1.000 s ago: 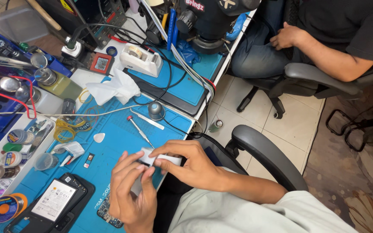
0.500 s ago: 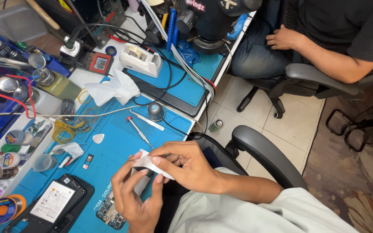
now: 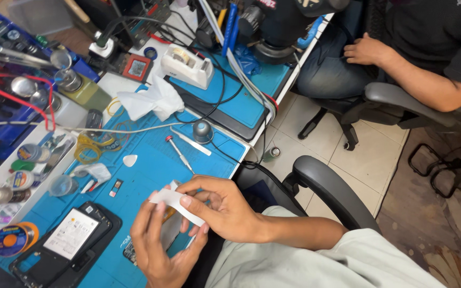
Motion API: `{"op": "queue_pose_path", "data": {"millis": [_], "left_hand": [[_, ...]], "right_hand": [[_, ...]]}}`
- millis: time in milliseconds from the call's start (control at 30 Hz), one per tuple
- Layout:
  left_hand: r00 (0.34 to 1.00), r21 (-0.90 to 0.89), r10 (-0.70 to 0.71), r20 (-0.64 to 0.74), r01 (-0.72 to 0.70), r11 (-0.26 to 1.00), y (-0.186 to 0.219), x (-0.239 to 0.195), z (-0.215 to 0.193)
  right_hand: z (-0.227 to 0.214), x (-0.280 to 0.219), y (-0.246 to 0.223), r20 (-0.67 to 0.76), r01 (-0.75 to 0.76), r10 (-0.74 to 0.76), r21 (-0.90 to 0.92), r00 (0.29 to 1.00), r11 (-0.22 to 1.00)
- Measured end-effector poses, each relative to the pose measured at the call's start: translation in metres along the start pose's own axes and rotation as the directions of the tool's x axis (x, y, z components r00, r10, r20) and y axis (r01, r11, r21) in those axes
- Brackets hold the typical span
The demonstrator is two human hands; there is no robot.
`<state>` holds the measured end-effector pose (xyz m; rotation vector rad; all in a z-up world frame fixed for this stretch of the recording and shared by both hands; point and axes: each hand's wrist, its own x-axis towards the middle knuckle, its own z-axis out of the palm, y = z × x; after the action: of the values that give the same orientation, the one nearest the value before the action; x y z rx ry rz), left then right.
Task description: The person disassembles a Samsung Galaxy smartphone, removes the back cover and battery, and then applies adhesive tape to the internal components. They use scissors to cut the tape and a screwdriver to adjust parts inside the device.
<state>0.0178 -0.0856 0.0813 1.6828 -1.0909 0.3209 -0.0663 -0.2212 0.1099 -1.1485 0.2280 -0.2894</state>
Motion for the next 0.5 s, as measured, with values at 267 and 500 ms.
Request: {"op": "queue_pose_path", "data": {"millis": [267, 500], "left_hand": [[0.997, 0.087, 0.076, -0.029, -0.074, 0.993, -0.01, -0.007, -0.039], [0.998, -0.091, -0.055, -0.031, 0.052, 0.994, -0.014, -0.013, -0.068]], "right_hand": [[0.018, 0.006, -0.004, 0.183, 0.049, -0.041, -0.042, 0.982, 0.998], [0.024, 0.01, 0.0, 0.428, 0.107, -0.022, -0.176, 0.904, 0.979]]}}
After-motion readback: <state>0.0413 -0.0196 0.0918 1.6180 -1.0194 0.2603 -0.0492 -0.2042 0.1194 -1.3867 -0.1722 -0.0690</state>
